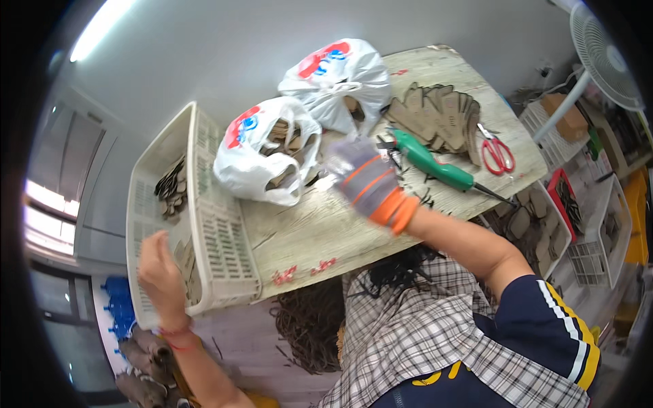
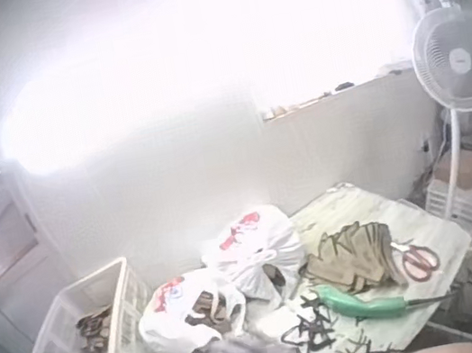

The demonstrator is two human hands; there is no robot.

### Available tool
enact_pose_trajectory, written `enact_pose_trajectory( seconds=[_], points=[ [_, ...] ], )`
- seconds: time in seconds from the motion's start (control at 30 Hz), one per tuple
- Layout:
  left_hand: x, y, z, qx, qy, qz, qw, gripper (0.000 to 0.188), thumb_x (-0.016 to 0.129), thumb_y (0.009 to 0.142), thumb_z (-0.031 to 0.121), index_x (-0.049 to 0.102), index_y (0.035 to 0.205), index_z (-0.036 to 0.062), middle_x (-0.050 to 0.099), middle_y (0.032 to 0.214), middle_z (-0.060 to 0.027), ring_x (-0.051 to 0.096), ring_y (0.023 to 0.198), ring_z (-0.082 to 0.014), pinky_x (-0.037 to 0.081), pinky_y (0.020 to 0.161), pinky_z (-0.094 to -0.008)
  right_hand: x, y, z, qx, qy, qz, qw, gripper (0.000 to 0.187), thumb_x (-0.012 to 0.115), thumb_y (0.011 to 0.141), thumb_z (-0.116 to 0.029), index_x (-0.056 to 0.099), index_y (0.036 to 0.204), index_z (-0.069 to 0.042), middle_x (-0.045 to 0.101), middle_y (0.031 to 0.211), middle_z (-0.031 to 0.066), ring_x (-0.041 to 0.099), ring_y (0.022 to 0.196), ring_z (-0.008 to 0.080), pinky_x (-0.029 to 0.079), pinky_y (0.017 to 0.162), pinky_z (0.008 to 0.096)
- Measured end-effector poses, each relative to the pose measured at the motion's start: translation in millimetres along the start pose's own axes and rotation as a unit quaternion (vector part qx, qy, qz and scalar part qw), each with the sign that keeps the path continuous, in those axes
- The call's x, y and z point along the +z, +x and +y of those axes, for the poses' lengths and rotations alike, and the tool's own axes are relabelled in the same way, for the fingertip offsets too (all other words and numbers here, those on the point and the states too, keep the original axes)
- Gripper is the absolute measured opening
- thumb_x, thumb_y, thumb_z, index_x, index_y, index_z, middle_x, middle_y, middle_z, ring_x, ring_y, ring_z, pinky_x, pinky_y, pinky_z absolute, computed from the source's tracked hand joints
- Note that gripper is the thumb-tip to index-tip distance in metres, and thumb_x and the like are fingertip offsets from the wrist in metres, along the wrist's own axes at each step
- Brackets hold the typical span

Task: The person uses a green rotary tool to trim black material from the edges of brown shoe insoles. They handle the insoles one at a time, rotating them to access different edges, and place trimmed pieces into a white basket. The person also retrieves additional insoles from plastic bags on the table.

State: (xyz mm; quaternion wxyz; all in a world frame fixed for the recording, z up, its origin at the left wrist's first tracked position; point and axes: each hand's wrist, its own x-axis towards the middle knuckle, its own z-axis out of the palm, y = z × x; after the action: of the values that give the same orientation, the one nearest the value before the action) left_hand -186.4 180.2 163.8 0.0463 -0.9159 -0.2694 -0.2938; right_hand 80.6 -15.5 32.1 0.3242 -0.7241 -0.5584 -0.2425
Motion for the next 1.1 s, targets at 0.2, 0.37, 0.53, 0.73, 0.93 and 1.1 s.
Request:
enact_pose_trajectory(
  seconds=[0.2, 0.37, 0.53, 0.73, 0.93, 1.1],
  points=[
    [136, -8, 173, 0.029, -0.409, -0.157, 0.898, 0.026, 0.059, 0.083, 0.007, 0.059, 0.107, -0.0014, 0.062, 0.103, -0.0162, 0.059, 0.096, -0.0272, 0.044, 0.085, -0.0320, -63, -50, 197, 0.431, -0.311, -0.021, 0.847, 0.082, 0.061, 0.070, -0.060, 0.034, 0.137, -0.022, 0.026, 0.144, 0.0128, 0.030, 0.126, 0.0395, 0.028, 0.099, 0.0528],
    [244, 7, 242, 0.043, -0.368, -0.116, 0.921, 0.046, 0.064, 0.080, 0.020, 0.051, 0.121, 0.0029, 0.046, 0.126, -0.0221, 0.043, 0.117, -0.0344, 0.032, 0.098, -0.0396, -55, -32, 196, 0.493, -0.234, -0.242, 0.802, 0.102, 0.068, 0.060, -0.064, 0.018, 0.142, -0.031, 0.007, 0.150, 0.0104, 0.012, 0.136, 0.0399, 0.020, 0.103, 0.0595],
    [255, 10, 233, 0.030, -0.336, -0.119, 0.934, 0.039, 0.063, 0.079, 0.014, 0.055, 0.116, 0.0030, 0.048, 0.126, -0.0166, 0.044, 0.116, -0.0311, 0.032, 0.098, -0.0385, -40, -11, 239, 0.483, -0.221, -0.231, 0.815, 0.103, 0.071, 0.058, -0.061, 0.019, 0.142, -0.031, 0.009, 0.150, 0.0088, 0.015, 0.135, 0.0379, 0.022, 0.103, 0.0585],
    [282, -4, 180, 0.030, -0.301, -0.145, 0.942, 0.038, 0.059, 0.080, 0.008, 0.052, 0.117, 0.0009, 0.049, 0.125, -0.0181, 0.043, 0.119, -0.0329, 0.032, 0.101, -0.0404, -24, 0, 339, 0.435, -0.245, -0.203, 0.842, 0.104, 0.072, 0.055, -0.060, 0.021, 0.142, -0.030, 0.012, 0.150, 0.0091, 0.015, 0.134, 0.0413, 0.026, 0.103, 0.0540],
    [299, 17, 186, 0.189, -0.300, -0.206, 0.912, 0.064, 0.062, 0.079, 0.014, 0.033, 0.135, 0.0042, 0.035, 0.138, -0.0177, 0.032, 0.129, -0.0314, 0.027, 0.106, -0.0382, -19, 14, 371, 0.399, -0.298, -0.143, 0.855, 0.103, 0.069, 0.059, -0.064, 0.024, 0.141, -0.021, 0.021, 0.147, 0.0086, 0.023, 0.132, 0.0384, 0.031, 0.102, 0.0501],
    [314, 37, 189, 0.250, -0.345, -0.227, 0.876, 0.070, 0.063, 0.079, 0.023, 0.029, 0.138, 0.0049, 0.030, 0.141, -0.0163, 0.030, 0.130, -0.0311, 0.024, 0.108, -0.0375, -57, -55, 228, 0.258, -0.170, -0.210, 0.928, 0.082, 0.062, 0.072, -0.057, 0.036, 0.132, -0.008, 0.050, 0.119, 0.0162, 0.049, 0.109, 0.0300, 0.042, 0.090, 0.0395]
  ],
)
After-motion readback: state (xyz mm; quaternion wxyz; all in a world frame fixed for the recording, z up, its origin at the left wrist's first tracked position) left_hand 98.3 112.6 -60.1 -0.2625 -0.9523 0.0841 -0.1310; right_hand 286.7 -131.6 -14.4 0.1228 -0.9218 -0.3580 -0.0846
